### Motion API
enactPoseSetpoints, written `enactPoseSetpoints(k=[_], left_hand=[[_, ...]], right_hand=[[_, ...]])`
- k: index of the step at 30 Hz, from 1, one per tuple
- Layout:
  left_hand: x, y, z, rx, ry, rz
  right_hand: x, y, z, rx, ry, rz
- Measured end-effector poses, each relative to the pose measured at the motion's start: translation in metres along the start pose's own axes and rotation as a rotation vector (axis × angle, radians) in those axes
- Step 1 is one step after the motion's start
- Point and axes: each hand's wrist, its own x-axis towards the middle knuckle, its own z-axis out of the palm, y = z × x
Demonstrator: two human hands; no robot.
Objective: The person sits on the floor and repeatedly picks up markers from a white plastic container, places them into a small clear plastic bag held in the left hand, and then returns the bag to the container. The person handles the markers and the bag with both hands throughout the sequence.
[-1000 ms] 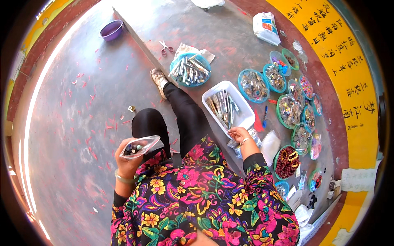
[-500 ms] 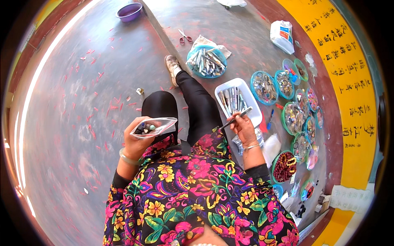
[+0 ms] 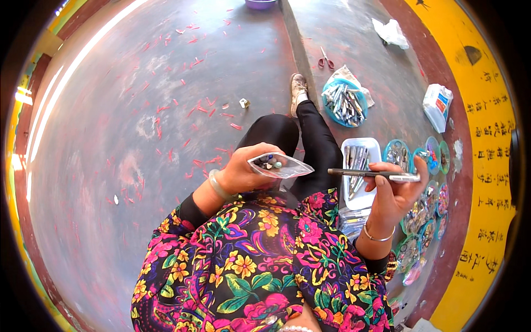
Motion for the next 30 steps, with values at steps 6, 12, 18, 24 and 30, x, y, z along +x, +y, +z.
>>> enactPoseSetpoints(k=[6, 12, 18, 24, 30], left_hand=[[0.001, -0.001, -0.001, -0.064, 0.009, -0.014], [0.001, 0.001, -0.004, -0.102, -0.012, -0.041], [0.002, -0.004, -0.003, -0.135, -0.012, -0.028], [0.002, 0.001, -0.004, -0.122, -0.004, -0.039], [0.002, 0.001, -0.002, -0.169, 0.035, -0.043]], right_hand=[[0.007, -0.007, 0.037, -0.082, -0.312, -0.174], [0.011, 0.004, 0.057, -0.314, -0.401, -0.211], [0.019, 0.003, 0.067, -0.440, -0.501, -0.220], [0.009, 0.020, 0.082, -0.283, -0.400, -0.062], [0.007, 0.032, 0.091, -0.415, -0.387, -0.155]])
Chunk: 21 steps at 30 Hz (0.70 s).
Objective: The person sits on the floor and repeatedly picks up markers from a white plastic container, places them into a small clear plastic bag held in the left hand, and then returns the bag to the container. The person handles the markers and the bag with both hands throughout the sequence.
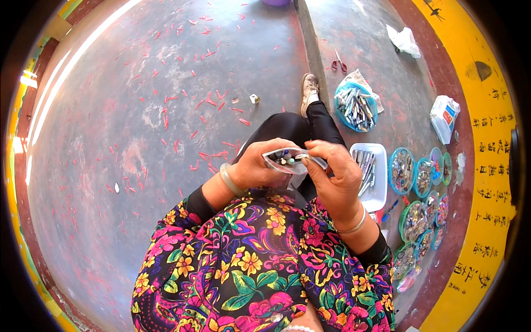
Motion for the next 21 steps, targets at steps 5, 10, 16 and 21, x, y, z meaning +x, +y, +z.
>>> enactPoseSetpoints(k=[5, 10, 16, 21], left_hand=[[-0.001, 0.000, 0.000, 0.085, -0.001, 0.023], [-0.002, -0.001, -0.001, 0.068, 0.007, 0.045], [-0.001, 0.001, 0.000, 0.138, 0.025, 0.050], [-0.004, -0.008, -0.001, 0.076, 0.068, 0.014]], right_hand=[[-0.004, 0.009, 0.006, -0.198, -0.005, -0.039], [-0.006, 0.015, 0.010, -0.356, -0.029, -0.179], [-0.005, 0.010, 0.006, -0.391, -0.054, -0.237], [-0.010, 0.016, 0.007, -0.358, -0.039, -0.242]])
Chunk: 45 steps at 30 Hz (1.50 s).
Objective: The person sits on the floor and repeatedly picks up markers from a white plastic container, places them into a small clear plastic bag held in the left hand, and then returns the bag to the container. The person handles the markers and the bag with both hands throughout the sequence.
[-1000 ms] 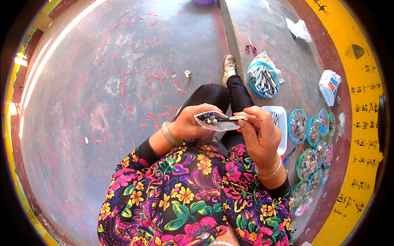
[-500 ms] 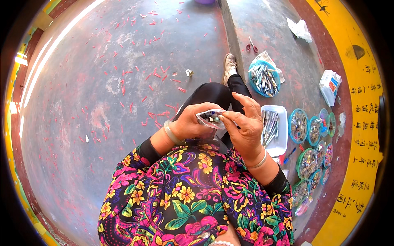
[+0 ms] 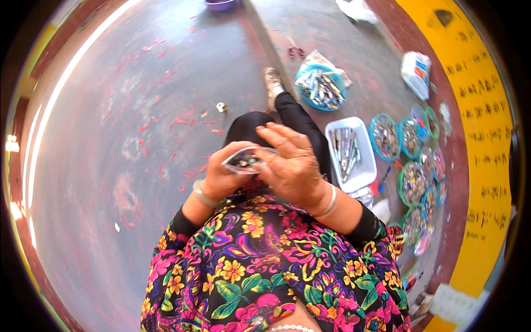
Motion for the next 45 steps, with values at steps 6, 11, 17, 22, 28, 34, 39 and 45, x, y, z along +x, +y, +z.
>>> enactPoseSetpoints(k=[6, 11, 17, 22, 28, 34, 39, 45], left_hand=[[0.003, 0.000, 0.005, -0.026, 0.077, -0.011], [0.005, 0.005, 0.012, 0.091, 0.008, -0.039], [0.006, 0.005, 0.018, 0.115, -0.036, -0.043], [0.009, 0.003, 0.023, 0.239, -0.056, -0.001], [0.007, -0.001, 0.020, 0.200, -0.002, -0.037], [0.011, 0.005, 0.027, 0.201, -0.019, -0.016], [0.010, 0.004, 0.030, 0.194, -0.029, -0.052], [0.013, 0.011, 0.035, 0.259, -0.047, -0.035]], right_hand=[[-0.009, 0.005, -0.016, -0.065, -0.025, 0.023], [-0.014, 0.011, -0.023, -0.094, 0.057, -0.014], [-0.031, 0.020, -0.031, -0.014, 0.044, 0.016], [-0.045, 0.031, -0.043, 0.129, 0.068, 0.033], [-0.127, 0.121, -0.035, 0.106, 0.382, 0.697], [-0.324, 0.247, 0.002, -0.288, 0.056, 1.411], [-0.346, 0.260, 0.013, -0.407, -0.101, 1.556], [-0.354, 0.276, 0.025, -0.453, -0.140, 1.607]])
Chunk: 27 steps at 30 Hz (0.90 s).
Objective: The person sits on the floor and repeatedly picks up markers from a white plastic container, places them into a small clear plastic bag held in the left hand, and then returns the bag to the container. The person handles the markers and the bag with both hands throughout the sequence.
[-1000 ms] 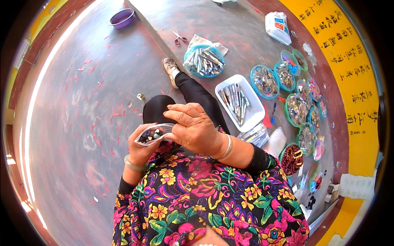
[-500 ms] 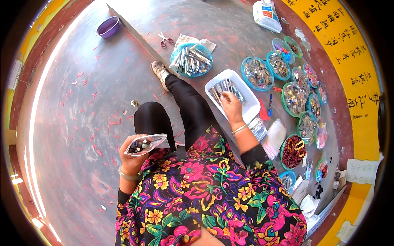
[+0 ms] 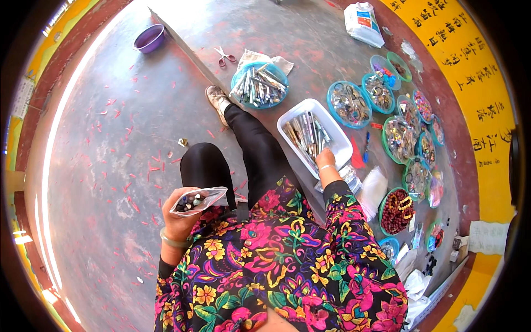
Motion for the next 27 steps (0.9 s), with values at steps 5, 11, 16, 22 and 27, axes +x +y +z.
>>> enactPoseSetpoints(k=[5, 11, 16, 22, 27], left_hand=[[-0.003, 0.002, -0.001, -0.023, 0.027, -0.027], [-0.005, 0.000, -0.001, -0.069, 0.012, -0.052], [-0.007, -0.005, -0.002, -0.038, 0.019, -0.017], [-0.006, -0.005, -0.003, -0.075, 0.000, -0.019], [-0.007, -0.004, -0.003, -0.085, 0.001, -0.003]], right_hand=[[-0.001, -0.004, 0.004, 0.012, -0.028, 0.021], [0.014, 0.020, 0.011, 0.546, -0.158, 0.246], [-0.020, 0.016, -0.023, 1.285, -0.265, 0.489], [-0.072, 0.009, -0.057, 1.776, -0.496, 0.324], [-0.116, -0.047, -0.122, 1.916, -0.594, -0.088]])
